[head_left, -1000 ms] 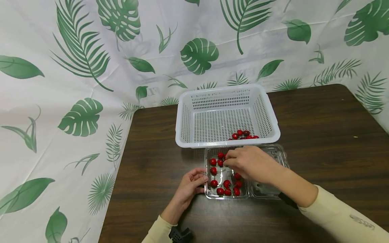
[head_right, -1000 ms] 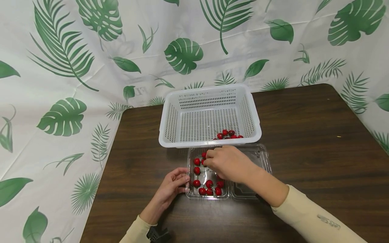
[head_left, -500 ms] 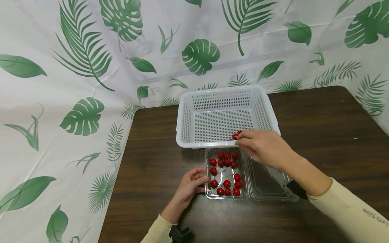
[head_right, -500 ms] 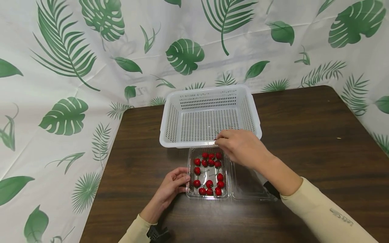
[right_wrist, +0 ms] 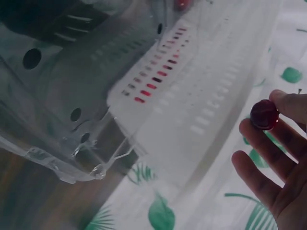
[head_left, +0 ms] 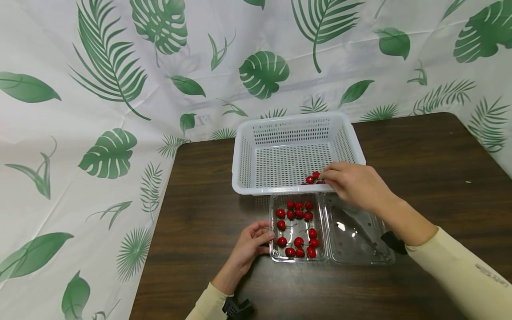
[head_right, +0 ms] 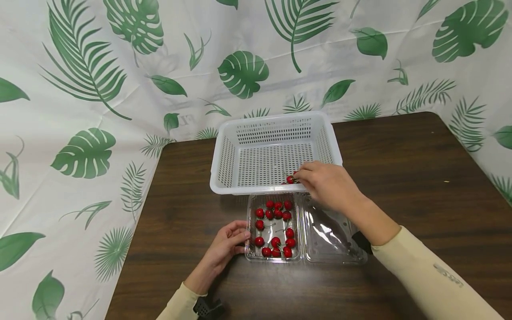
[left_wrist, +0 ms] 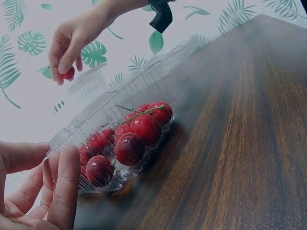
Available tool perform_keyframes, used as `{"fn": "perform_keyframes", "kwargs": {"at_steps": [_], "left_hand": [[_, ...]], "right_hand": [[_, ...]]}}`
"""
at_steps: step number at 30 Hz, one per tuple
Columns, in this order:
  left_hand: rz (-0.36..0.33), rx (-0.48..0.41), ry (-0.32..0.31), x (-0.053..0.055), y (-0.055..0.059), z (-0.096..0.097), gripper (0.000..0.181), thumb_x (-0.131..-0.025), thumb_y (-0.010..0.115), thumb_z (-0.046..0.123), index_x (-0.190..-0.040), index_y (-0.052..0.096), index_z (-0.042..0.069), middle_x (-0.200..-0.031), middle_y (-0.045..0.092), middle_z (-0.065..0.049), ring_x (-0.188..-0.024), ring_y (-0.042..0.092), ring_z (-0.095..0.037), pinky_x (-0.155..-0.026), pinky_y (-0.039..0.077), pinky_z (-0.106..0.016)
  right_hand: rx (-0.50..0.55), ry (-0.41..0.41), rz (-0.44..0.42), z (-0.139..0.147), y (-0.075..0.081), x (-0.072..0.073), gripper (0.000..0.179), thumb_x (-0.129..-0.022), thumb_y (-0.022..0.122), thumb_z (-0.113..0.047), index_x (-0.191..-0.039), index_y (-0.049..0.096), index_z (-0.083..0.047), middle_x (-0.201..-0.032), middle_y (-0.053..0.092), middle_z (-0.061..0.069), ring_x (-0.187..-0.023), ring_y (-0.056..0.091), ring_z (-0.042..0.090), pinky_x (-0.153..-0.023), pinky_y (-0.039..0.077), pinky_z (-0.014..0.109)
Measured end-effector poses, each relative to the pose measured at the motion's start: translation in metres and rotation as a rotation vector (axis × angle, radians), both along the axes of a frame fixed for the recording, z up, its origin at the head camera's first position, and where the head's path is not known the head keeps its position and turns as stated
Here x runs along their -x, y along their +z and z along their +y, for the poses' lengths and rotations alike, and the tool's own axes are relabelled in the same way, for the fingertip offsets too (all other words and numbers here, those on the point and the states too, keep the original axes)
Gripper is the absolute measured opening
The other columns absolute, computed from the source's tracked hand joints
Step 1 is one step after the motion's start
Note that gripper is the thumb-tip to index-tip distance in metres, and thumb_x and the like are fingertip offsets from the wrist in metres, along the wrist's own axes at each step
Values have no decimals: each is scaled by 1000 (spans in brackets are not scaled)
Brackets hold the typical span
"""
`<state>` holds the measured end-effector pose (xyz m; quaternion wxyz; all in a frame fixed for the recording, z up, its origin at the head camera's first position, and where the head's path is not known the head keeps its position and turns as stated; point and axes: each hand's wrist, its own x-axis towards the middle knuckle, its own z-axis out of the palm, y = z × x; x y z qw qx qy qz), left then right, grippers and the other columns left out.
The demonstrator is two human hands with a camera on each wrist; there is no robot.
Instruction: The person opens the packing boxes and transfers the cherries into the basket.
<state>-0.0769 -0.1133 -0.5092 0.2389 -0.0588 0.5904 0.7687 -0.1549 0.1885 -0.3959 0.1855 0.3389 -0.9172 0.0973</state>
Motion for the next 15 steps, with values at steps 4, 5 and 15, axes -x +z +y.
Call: {"fn": "perform_keyframes", "kwargs": {"at_steps": [4,5,15], "left_hand": [[-6,6,-1,0,1,0,42,-86,67,5,-122,50,-8,-87,62,-2,-75,60,-12,-58,53,-25],[-8,9,-1,0,1,0,41,-87,67,5,-121,50,-8,-87,62,-2,-74,60,-12,-58,53,-25],[-8,11,-5,0,1,0,40,-88,65,4,-123,49,-9,-87,62,-2,-75,60,-11,-58,53,-24]], "right_hand": [[1,-12,-16,3,-5,3,14,-83,73,-19,-96,75,-16,-95,68,-4,-85,66,17,-64,56,38],[4,-12,-22,3,-7,3,14,-82,74,-18,-96,75,-15,-94,68,-3,-85,66,17,-64,56,39],[9,-47,-66,7,-15,7,13,-85,71,-21,-97,74,-19,-94,68,-5,-83,66,16,-60,54,36]]}}
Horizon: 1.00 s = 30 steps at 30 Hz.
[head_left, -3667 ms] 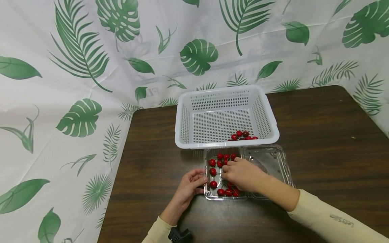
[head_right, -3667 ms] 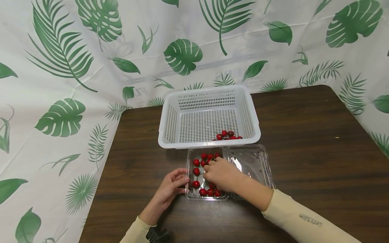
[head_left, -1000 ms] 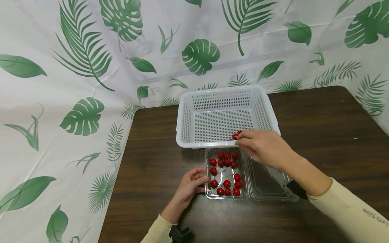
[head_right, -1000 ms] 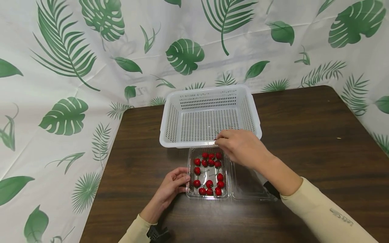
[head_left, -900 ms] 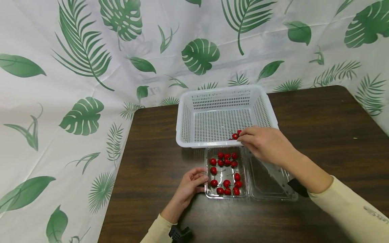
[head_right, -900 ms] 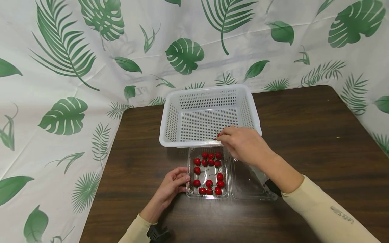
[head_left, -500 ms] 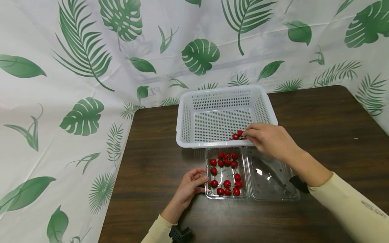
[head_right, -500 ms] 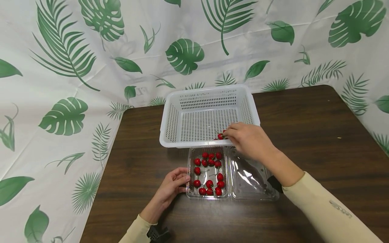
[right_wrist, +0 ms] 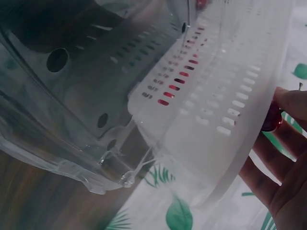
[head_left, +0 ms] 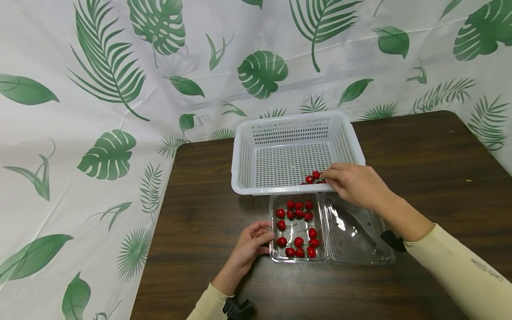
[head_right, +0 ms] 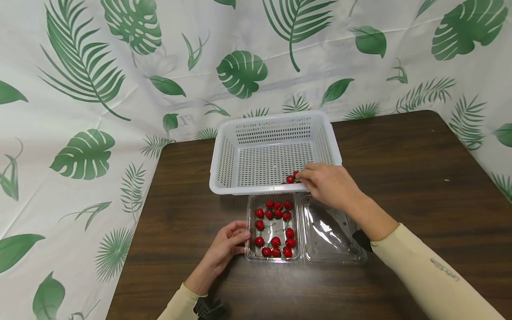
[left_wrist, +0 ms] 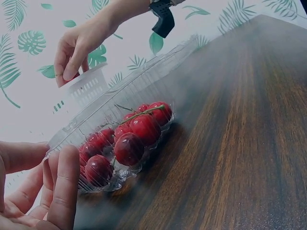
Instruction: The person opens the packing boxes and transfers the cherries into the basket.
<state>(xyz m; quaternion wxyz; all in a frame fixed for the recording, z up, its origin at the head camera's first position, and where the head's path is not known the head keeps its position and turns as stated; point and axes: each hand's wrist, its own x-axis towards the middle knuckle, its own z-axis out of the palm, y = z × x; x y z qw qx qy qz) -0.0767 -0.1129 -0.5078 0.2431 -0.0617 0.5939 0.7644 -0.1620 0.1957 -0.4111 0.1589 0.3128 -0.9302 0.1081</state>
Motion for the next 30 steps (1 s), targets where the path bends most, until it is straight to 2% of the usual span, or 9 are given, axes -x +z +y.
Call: {"fn": "perform_keyframes", "kwargs": {"at_steps": [9,20,30], "left_hand": [[-2,0,2,-1,0,0,41,-87,67,5,-122,50,-8,-87,62,-1,-75,60,-11,-58,53,-24],[3,-2,1,0,1,0,39,-88,64,3,-122,49,-9,-87,62,-2,-76,59,-11,-57,53,-24],[4,-13,4,0,-2,0,38,-87,65,4,-121,50,-8,-87,62,-2,-76,59,-12,-58,53,-24]], "right_hand": [[11,3,-23,0,-6,2,16,-86,69,-19,-101,74,-14,-93,68,-1,-75,66,18,-54,52,38],[2,26,-67,0,-10,1,19,-91,63,-22,-104,73,-12,-96,67,-1,-79,66,18,-59,54,39],[2,11,-34,0,-8,-2,20,-89,66,-24,-103,73,-13,-102,67,2,-82,67,20,-56,53,39]]}}
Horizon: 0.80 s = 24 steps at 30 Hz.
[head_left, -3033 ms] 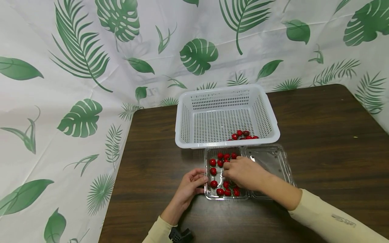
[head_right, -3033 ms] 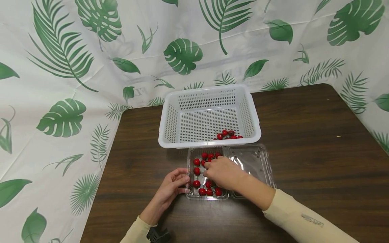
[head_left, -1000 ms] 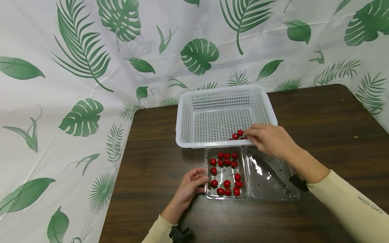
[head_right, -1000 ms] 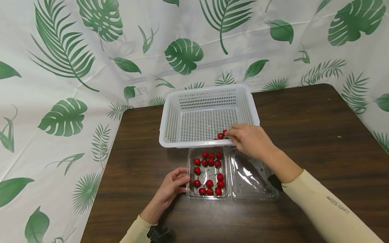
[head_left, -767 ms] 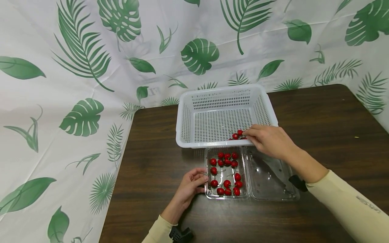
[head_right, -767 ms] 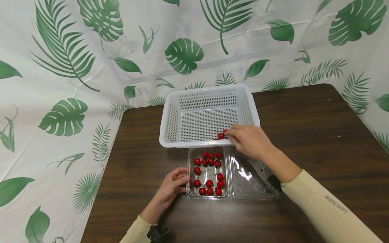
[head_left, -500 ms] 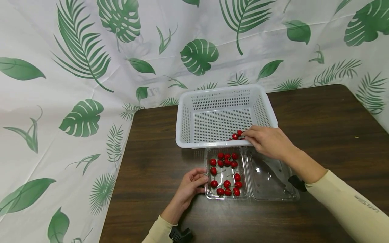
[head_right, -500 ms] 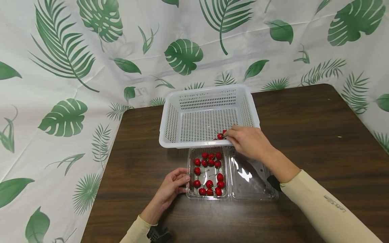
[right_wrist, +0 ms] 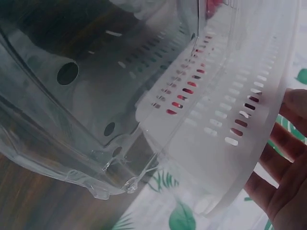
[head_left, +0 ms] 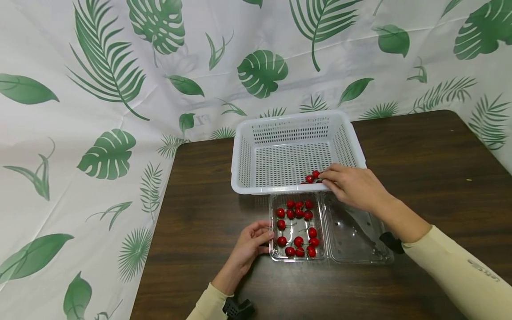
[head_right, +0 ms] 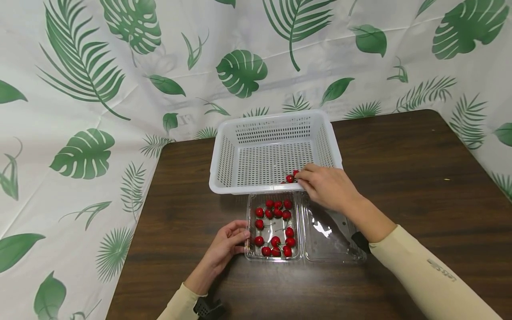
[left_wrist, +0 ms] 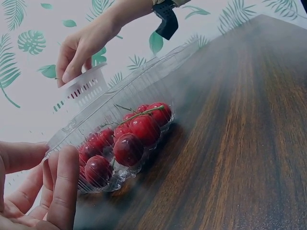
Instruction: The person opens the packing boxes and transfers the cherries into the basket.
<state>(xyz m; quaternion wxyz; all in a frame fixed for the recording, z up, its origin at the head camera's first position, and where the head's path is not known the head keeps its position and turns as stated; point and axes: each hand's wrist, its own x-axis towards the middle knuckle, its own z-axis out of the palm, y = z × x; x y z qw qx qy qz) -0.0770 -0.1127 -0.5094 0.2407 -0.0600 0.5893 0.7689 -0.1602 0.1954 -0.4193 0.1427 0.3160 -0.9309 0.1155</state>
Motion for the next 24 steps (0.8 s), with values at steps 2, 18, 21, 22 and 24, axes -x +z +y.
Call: {"fn": "perform_keyframes", "kwargs": {"at_steps": [2,18,21,22,24], "left_hand": [[-1,1,0,0,1,0,38,-88,65,3,-120,50,-8,-87,62,-2,-75,59,-12,-58,53,-24],[14,4,0,-2,4,1,41,-88,64,3,-122,47,-11,-87,62,-1,-74,59,-11,-57,52,-23],[13,3,-1,-1,3,1,40,-88,64,3,-122,47,-10,-87,62,-1,-74,59,-11,-57,52,-23],[10,5,0,-2,3,1,40,-88,64,3,-122,47,-10,-87,61,-1,-73,59,-11,-57,52,-23],[7,8,-2,-2,3,1,39,-88,64,3,-122,48,-10,-86,61,-1,-73,59,-11,-57,52,-23]], "right_hand": [[-3,-5,-1,0,0,0,19,-89,65,-25,-103,74,-13,-102,67,1,-82,67,20,-56,53,39],[37,27,72,-13,8,-11,26,-81,75,-23,-104,73,-12,-104,67,3,-83,67,21,-60,55,37],[66,118,136,-24,7,-16,27,-80,74,-19,-105,72,-10,-102,67,5,-84,66,23,-66,56,40],[69,146,147,-28,6,-19,28,-80,74,-19,-106,72,-10,-103,67,6,-86,65,24,-69,56,41],[66,198,156,-36,4,-25,28,-80,73,-18,-108,71,-11,-105,66,6,-87,64,23,-70,56,38]]}}
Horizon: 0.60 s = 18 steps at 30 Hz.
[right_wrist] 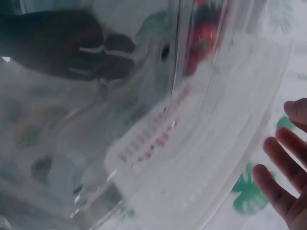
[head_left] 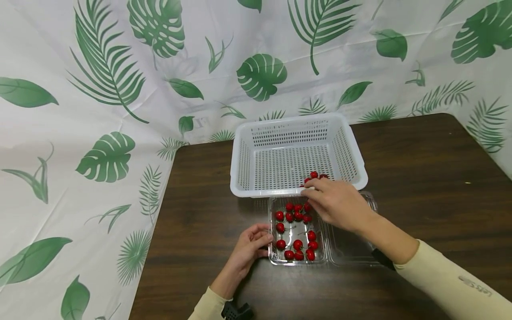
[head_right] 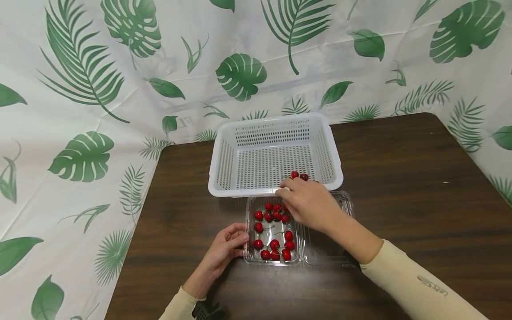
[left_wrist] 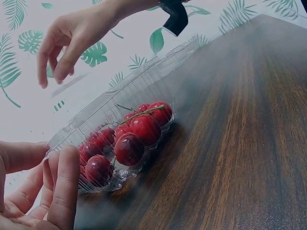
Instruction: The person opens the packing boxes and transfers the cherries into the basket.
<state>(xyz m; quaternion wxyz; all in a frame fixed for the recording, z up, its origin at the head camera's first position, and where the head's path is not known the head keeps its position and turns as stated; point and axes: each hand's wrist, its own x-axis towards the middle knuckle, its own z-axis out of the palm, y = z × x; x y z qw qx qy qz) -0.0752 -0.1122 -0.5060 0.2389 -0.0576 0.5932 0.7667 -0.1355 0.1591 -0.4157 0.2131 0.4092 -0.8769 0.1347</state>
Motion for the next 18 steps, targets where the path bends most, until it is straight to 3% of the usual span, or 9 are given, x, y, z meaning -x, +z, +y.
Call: {"fn": "perform_keyframes", "kwargs": {"at_steps": [4,9,13,18], "left_hand": [[2,1,-1,0,0,0,38,-88,63,2,-121,48,-10,-87,62,-2,-74,59,-11,-57,52,-23],[10,5,1,0,-2,-1,39,-88,64,4,-122,49,-8,-89,62,-3,-76,59,-12,-58,52,-23],[6,1,0,0,-3,-1,39,-88,64,4,-122,49,-8,-89,62,-3,-76,59,-11,-58,52,-23],[-1,-8,-1,-1,-2,0,39,-89,63,3,-122,48,-8,-90,62,-3,-75,59,-11,-57,52,-23]], "right_hand": [[-54,86,-41,-16,-7,-15,26,-81,72,-17,-107,70,-12,-105,64,3,-91,62,19,-74,55,33],[-225,174,-159,-33,-21,-33,26,-82,73,-23,-106,70,-15,-99,62,-2,-86,60,14,-71,54,29],[-339,182,-215,-42,-31,-43,24,-84,70,-30,-106,70,-19,-97,63,-2,-88,60,15,-73,51,33],[-379,173,-252,-46,-39,-49,22,-83,71,-31,-103,70,-21,-96,64,-4,-91,61,14,-75,47,34]]}}
